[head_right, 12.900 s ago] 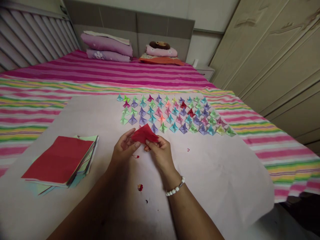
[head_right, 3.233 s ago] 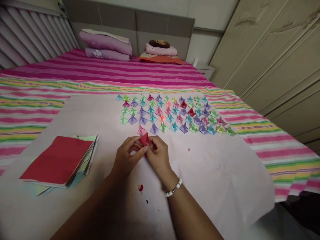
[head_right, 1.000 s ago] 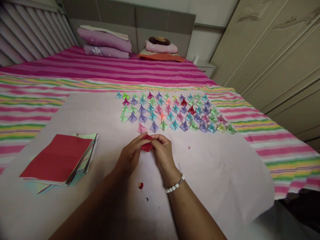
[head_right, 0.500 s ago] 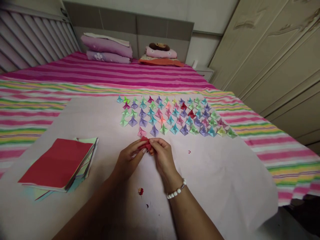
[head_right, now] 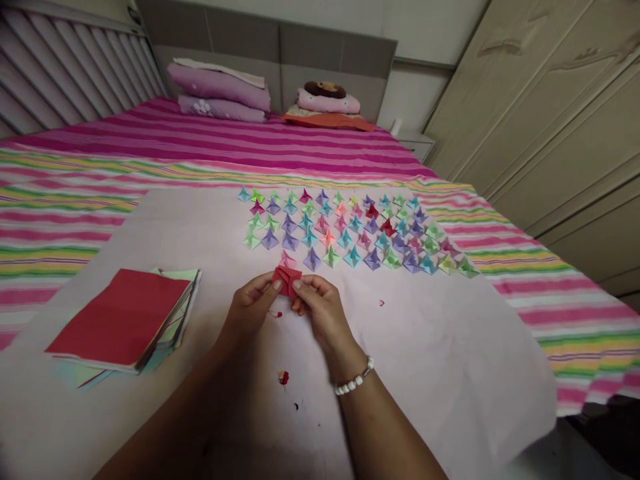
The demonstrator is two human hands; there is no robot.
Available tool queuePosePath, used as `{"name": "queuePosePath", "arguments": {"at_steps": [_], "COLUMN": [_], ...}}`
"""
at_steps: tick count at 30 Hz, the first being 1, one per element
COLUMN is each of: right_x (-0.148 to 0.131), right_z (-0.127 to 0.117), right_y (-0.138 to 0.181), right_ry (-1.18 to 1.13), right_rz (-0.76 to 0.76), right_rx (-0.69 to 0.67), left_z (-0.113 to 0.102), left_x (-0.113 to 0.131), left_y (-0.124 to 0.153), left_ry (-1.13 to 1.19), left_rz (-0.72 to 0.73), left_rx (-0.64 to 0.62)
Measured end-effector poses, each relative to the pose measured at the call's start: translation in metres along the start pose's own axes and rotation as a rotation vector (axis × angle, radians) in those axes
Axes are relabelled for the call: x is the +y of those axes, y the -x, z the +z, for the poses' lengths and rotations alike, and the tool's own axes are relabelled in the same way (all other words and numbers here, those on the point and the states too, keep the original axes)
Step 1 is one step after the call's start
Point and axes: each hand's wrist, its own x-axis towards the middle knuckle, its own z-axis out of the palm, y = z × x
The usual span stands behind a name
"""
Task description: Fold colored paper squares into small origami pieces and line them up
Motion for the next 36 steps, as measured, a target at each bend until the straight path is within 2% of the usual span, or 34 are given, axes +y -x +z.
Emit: {"name": "queuePosePath", "arguments": {"at_steps": [3,8,15,19,22,26,31,36], "right_x": [0.000,-0.001,0.004,0.005,0.001,-0.003,0.000,0.004], "right_z": [-0.001,-0.001,-0.001,-0.004,-0.004,-0.002,0.001,0.000], "right_y": [0.000,0.000,-0.001,-0.001,0.003,0.007,0.008,0.005], "right_ry": [-0.002,-0.002,0.026,0.064,0.253,0.434,0.445,0.415], "right_rz": [0.003,0.010,-0.001,-0.125,-0.297,-0.468,-0.501,-0.454], "right_rx": [-0.019,-0.036,-0.059,0.014,0.102,0.060,0.010,0.024], "left_z": [0.001,0.002,0.001,0.000,0.000,-0.001,-0.001,-0.001], "left_x": [0.001,0.002,0.004,0.003,0.001,-0.001,-0.004,-0.006], "left_y": [0.000,0.001,0.002,0.002,0.002,0.001,0.000,0.001], "left_ry": [0.068,0.086,0.044,-0.002,-0.043,-0.058,-0.055,-0.039], "left_rz": [-0.022,-0.031,-0.093,-0.065,-0.058,-0.088,-0.029,-0.038], "left_rx": [0.020,-0.021,0.104,0.113,0.124,0.103,0.076,0.072]}}
